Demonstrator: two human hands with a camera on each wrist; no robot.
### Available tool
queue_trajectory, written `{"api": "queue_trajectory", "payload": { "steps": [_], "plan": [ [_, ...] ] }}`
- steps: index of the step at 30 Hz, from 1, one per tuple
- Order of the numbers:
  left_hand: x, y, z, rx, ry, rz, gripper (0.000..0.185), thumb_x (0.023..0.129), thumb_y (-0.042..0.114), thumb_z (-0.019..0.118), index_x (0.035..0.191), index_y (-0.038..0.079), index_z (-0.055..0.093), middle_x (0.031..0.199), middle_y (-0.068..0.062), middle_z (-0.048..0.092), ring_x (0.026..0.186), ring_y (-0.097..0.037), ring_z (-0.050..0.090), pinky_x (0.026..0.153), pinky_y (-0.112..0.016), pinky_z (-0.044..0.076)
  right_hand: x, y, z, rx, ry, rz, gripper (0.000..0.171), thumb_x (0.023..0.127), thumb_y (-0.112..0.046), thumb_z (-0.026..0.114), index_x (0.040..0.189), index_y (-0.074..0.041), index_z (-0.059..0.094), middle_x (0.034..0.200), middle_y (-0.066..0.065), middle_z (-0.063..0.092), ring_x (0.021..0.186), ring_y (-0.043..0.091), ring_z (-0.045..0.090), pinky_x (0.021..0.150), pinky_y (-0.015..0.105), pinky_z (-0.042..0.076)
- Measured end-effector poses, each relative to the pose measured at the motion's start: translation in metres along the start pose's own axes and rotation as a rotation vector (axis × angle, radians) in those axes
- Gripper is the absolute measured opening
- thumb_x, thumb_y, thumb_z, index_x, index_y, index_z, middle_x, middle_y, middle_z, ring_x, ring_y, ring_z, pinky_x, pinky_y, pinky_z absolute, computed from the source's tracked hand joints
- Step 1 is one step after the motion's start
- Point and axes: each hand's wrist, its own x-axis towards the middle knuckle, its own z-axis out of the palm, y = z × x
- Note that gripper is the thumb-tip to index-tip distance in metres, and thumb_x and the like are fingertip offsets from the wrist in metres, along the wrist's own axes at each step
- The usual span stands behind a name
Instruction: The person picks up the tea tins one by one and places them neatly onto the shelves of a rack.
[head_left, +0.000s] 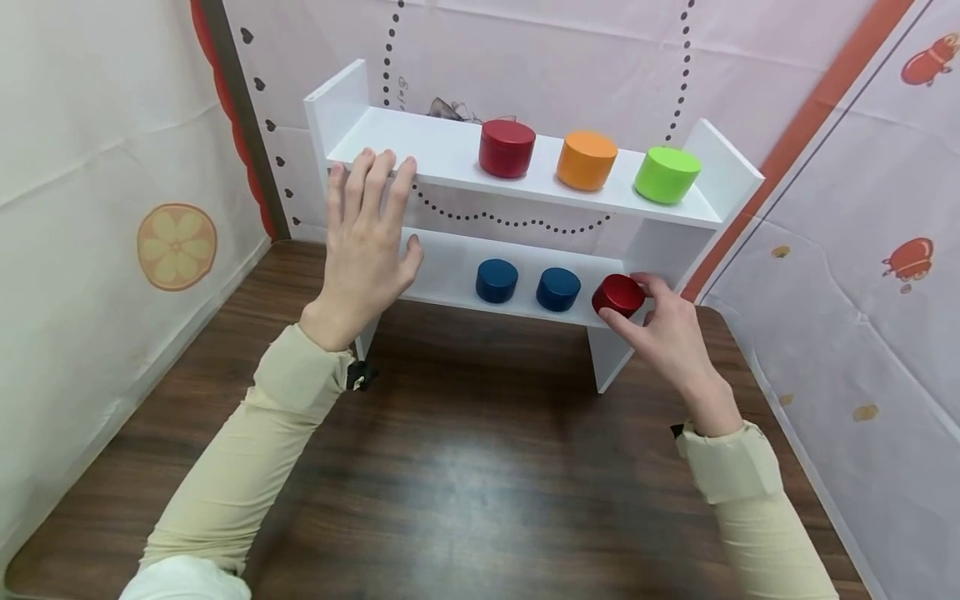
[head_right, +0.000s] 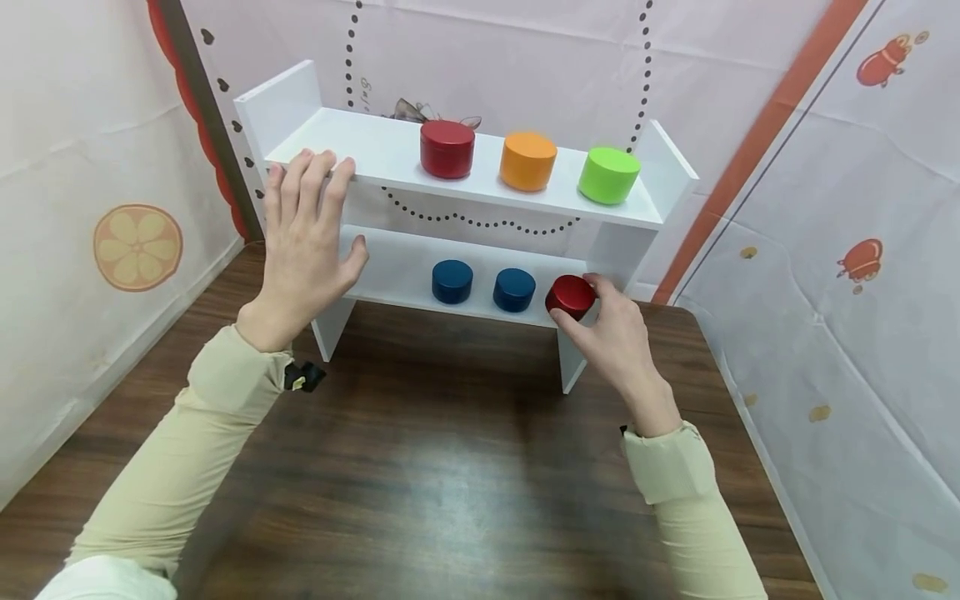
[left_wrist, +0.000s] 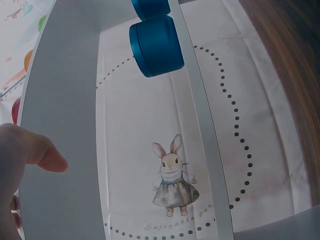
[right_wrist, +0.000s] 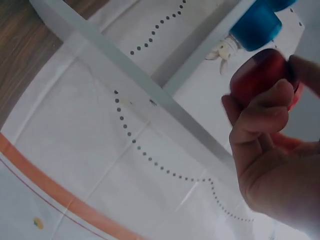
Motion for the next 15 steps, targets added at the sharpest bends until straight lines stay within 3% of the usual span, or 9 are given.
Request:
{"api": "queue_trajectory", "payload": {
  "steps": [6, 11, 15],
  "plan": [
    [0.001, 0.002, 0.002, -0.01, -0.01, 0.007, 0.077, 0.081, 0.015, 0.063, 0.149, 0.012, 0.027, 0.152, -0.015, 0.031, 0.145, -0.031, 0.018, 0.122, -0.049, 0.002, 0.008, 0.002, 0.013, -0.052, -0.003, 0.067, 0.064, 0.087, -0.03, 0.068, 0.138, 0.001, 0.043, 0.126, 0.025, 0.058, 0.102, 0.037, 0.057, 0.083, 0.05, 0.054],
    [-0.002, 0.001, 0.003, -0.015, -0.011, -0.003, 0.079, 0.079, 0.013, 0.064, 0.149, 0.012, 0.028, 0.151, -0.015, 0.032, 0.145, -0.031, 0.019, 0.122, -0.05, 0.003, 0.012, 0.004, 0.021, -0.083, -0.064, 0.147, 0.071, 0.088, -0.032, 0.067, 0.143, -0.001, 0.036, 0.133, 0.026, 0.053, 0.113, 0.041, 0.055, 0.092, 0.055, 0.051],
    [-0.005, 0.0, 0.004, -0.006, 0.001, -0.002, 0.08, 0.078, 0.013, 0.066, 0.149, 0.012, 0.029, 0.151, -0.015, 0.032, 0.145, -0.031, 0.019, 0.122, -0.049, 0.003, 0.01, 0.004, 0.026, -0.097, -0.041, 0.159, 0.074, 0.088, -0.036, 0.066, 0.146, -0.003, 0.033, 0.139, 0.026, 0.049, 0.117, 0.042, 0.054, 0.093, 0.058, 0.049]
  ]
}}
